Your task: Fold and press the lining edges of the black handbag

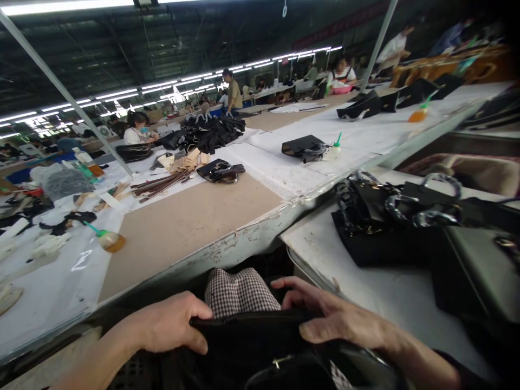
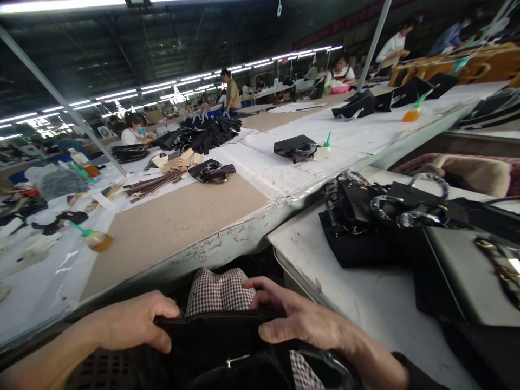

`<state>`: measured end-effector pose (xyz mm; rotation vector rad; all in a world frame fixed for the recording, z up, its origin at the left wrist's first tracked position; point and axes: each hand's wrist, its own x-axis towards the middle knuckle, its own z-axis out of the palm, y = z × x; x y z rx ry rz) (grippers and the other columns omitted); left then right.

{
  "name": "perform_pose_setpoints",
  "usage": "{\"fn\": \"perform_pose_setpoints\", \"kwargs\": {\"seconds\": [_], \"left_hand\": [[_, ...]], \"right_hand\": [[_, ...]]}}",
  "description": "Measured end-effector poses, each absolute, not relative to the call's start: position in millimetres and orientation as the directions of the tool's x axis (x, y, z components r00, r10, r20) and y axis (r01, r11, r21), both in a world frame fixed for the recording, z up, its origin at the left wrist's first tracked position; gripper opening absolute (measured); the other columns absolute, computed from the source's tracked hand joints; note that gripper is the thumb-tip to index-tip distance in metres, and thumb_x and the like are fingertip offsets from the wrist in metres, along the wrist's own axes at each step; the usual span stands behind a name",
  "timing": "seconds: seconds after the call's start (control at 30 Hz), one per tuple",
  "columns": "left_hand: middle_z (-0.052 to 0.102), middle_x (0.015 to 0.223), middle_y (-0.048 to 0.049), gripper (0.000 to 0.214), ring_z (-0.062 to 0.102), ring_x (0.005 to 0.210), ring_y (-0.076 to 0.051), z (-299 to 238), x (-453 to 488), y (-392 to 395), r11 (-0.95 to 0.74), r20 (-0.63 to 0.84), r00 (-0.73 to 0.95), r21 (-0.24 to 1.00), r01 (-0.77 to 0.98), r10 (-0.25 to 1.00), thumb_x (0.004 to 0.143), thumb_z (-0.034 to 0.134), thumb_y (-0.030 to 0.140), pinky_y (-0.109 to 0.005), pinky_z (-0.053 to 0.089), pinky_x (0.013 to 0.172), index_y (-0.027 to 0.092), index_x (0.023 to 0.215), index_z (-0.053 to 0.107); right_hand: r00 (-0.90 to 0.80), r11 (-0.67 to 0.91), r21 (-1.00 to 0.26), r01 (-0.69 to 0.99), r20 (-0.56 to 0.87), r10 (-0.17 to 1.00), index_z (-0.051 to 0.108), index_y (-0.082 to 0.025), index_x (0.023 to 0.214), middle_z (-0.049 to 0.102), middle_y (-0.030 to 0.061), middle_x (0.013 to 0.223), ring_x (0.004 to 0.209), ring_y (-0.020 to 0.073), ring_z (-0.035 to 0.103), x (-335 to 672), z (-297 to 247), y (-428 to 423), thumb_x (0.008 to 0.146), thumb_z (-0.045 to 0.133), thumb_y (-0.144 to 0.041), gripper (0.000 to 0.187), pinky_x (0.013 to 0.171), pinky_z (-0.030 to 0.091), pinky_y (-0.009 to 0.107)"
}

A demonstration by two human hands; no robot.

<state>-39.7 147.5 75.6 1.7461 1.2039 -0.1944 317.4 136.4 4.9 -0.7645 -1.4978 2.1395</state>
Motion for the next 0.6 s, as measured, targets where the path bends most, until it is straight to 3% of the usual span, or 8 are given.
{"fn": "perform_pose_setpoints", "kwargs": {"seconds": [0.07,0.17,0.23,0.4,0.6], "left_hand": [[0.070,0.089,0.0034,0.013,0.062,0.087,-0.021,66,-34,142,-0.042,-0.581,0.534,0.652,0.757,0.614,0.072,0.072,0.025,-0.025,0.043,0.077,0.022,0.084,0.076],[0.072,0.104,0.0028,0.039,0.064,0.097,-0.023,50,-24,138,0.145,-0.592,0.534,0.740,0.657,0.603,0.073,0.069,0.022,-0.026,0.046,0.081,0.026,0.111,0.072],[0.073,0.108,0.0017,0.042,0.064,0.101,-0.024,47,-19,138,0.238,-0.584,0.544,0.782,0.576,0.602,0.076,0.071,0.026,-0.026,0.046,0.083,0.025,0.118,0.068],[0.072,0.095,0.0008,0.024,0.064,0.094,-0.022,62,-8,140,0.302,-0.607,0.484,0.766,0.568,0.630,0.082,0.066,0.030,-0.028,0.046,0.082,0.020,0.103,0.067],[0.066,0.086,0.0046,0.015,0.058,0.085,-0.018,63,-6,139,0.222,-0.562,0.449,0.761,0.609,0.694,0.080,0.066,0.026,-0.025,0.042,0.076,0.022,0.093,0.061]], "right_hand": [[-0.792,-0.359,-0.933,-0.001,-0.218,0.570,0.050,-0.025,0.139,0.060,0.0044,0.115,0.094,0.0189,0.061,321,-9,140,0.080,0.079,-0.039,0.068,0.077,0.048,0.028],[-0.751,-0.343,-0.939,-0.019,-0.213,0.625,0.051,-0.025,0.137,0.059,0.0047,0.117,0.101,0.0201,0.060,318,-26,137,0.081,0.078,-0.036,0.063,0.079,0.049,0.028],[-0.718,-0.293,-0.956,-0.013,-0.196,0.668,0.049,-0.027,0.138,0.060,0.0049,0.117,0.102,0.0208,0.060,315,-27,133,0.082,0.077,-0.031,0.063,0.081,0.050,0.030],[-0.609,-0.029,-0.986,0.161,-0.122,0.784,0.059,-0.028,0.123,0.064,0.0037,0.117,0.107,0.0235,0.061,302,-9,126,0.086,0.073,-0.024,0.040,0.094,0.050,0.038],[-0.603,0.235,-0.930,0.282,0.019,0.797,0.068,-0.025,0.096,0.064,0.0015,0.114,0.100,0.0188,0.063,280,1,120,0.092,0.072,-0.027,0.006,0.090,0.051,0.031]]}}
